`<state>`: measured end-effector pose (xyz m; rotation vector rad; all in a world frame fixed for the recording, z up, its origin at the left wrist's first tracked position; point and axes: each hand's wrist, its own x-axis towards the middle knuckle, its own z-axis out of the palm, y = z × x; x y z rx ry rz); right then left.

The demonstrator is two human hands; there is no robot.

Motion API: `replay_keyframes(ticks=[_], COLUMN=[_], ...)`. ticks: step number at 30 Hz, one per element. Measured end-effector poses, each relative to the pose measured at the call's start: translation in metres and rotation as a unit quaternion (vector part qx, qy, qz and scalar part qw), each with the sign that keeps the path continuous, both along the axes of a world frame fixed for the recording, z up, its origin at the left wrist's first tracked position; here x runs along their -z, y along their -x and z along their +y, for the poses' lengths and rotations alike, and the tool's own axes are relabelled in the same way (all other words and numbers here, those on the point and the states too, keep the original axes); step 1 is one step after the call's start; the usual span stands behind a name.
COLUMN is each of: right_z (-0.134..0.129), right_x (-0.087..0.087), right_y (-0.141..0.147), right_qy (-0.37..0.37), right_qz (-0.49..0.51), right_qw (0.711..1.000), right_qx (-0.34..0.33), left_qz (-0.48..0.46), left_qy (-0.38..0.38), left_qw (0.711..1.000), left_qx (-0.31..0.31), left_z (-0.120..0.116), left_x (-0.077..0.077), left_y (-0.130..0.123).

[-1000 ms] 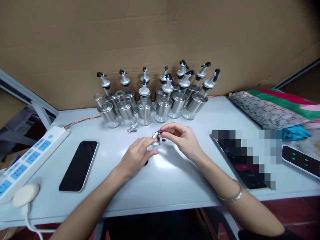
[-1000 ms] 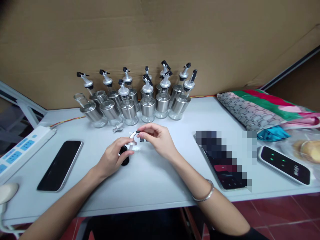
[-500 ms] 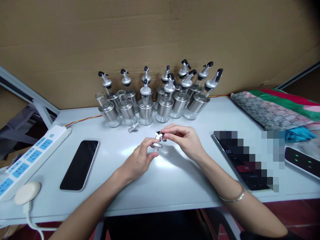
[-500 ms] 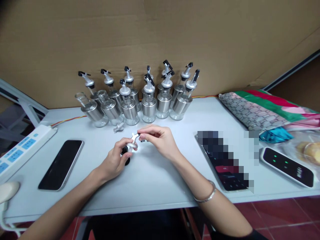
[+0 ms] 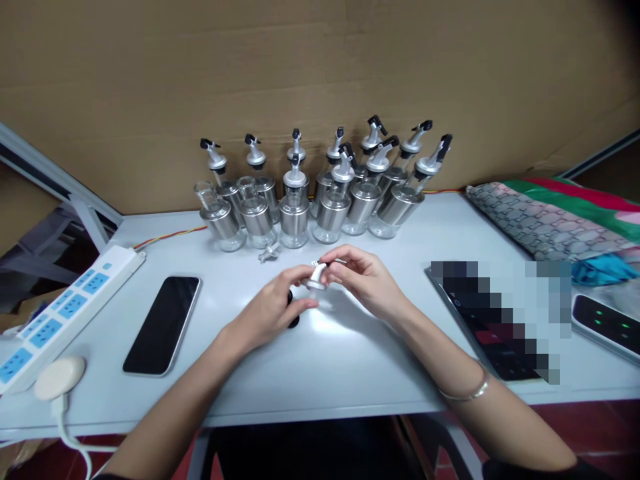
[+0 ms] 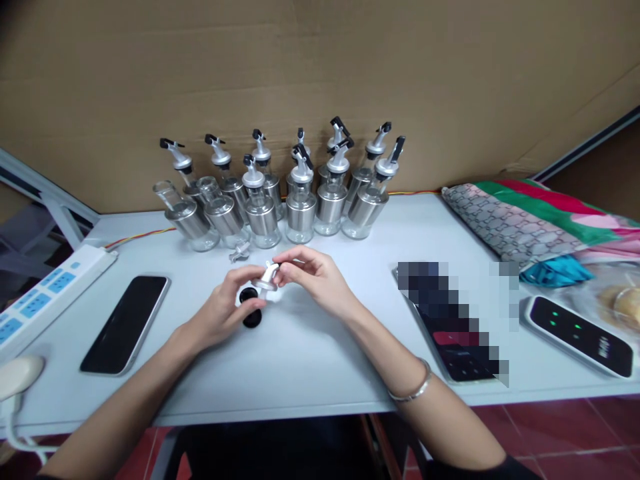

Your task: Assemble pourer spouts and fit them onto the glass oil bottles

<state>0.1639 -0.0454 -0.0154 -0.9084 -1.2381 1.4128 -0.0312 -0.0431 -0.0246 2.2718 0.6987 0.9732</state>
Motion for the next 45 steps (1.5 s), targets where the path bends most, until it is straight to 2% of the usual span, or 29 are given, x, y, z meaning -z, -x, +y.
replay_keyframes(ticks=[4,6,9,13,17,21,26,29,34,39,45], right_z=[-0.002,-0.002,-0.001,0.001,-0.002,-0.004,-0.003,-0.002,-0.004,-0.006,-0.006], right_x=[0.000,0.001,0.004,0.008,0.006,0.004,0.004,0.002,-0.004,-0.006,-0.006], right_y=[0.005,0.005,0.001,-0.002,0.003,0.007,0.003,0.002,0.004,0.003,0.004], right_qy=[0.027,0.039,0.042,0.047,0.073,0.080,0.055,0.038,0.022,0.003,0.016], right_qz=[-0.019,-0.025,-0.022,-0.047,-0.029,-0.010,-0.014,-0.029,-0.050,-0.065,-0.051], right_qw=[0.999,0.999,0.998,0.997,0.997,0.997,0.994,0.989,0.992,0.992,0.993], right_qx=[0.006,0.025,0.045,0.030,-0.016,-0.013,0.093,0.140,0.110,0.107,0.102], left_qz=[0.015,0.033,0.107,0.213,0.228,0.191,0.046,-0.051,-0.088,-0.088,-0.109], left_qy=[0.060,0.073,0.092,0.125,0.123,0.148,0.119,0.095,0.069,0.090,0.113], left_qw=[0.998,0.996,0.987,0.968,0.966,0.970,0.989,0.992,0.992,0.992,0.987], left_qx=[-0.008,-0.031,-0.072,-0.033,-0.026,-0.040,-0.074,-0.069,-0.050,-0.029,-0.038], left_z=[0.012,0.016,0.021,0.024,0.024,0.022,0.018,0.015,0.013,0.014,0.013], left_x=[-0.009,-0.013,-0.016,-0.016,-0.015,-0.014,-0.014,-0.015,-0.019,-0.019,-0.019], left_y=[0.013,0.019,0.026,0.030,0.031,0.029,0.021,0.016,0.016,0.018,0.016])
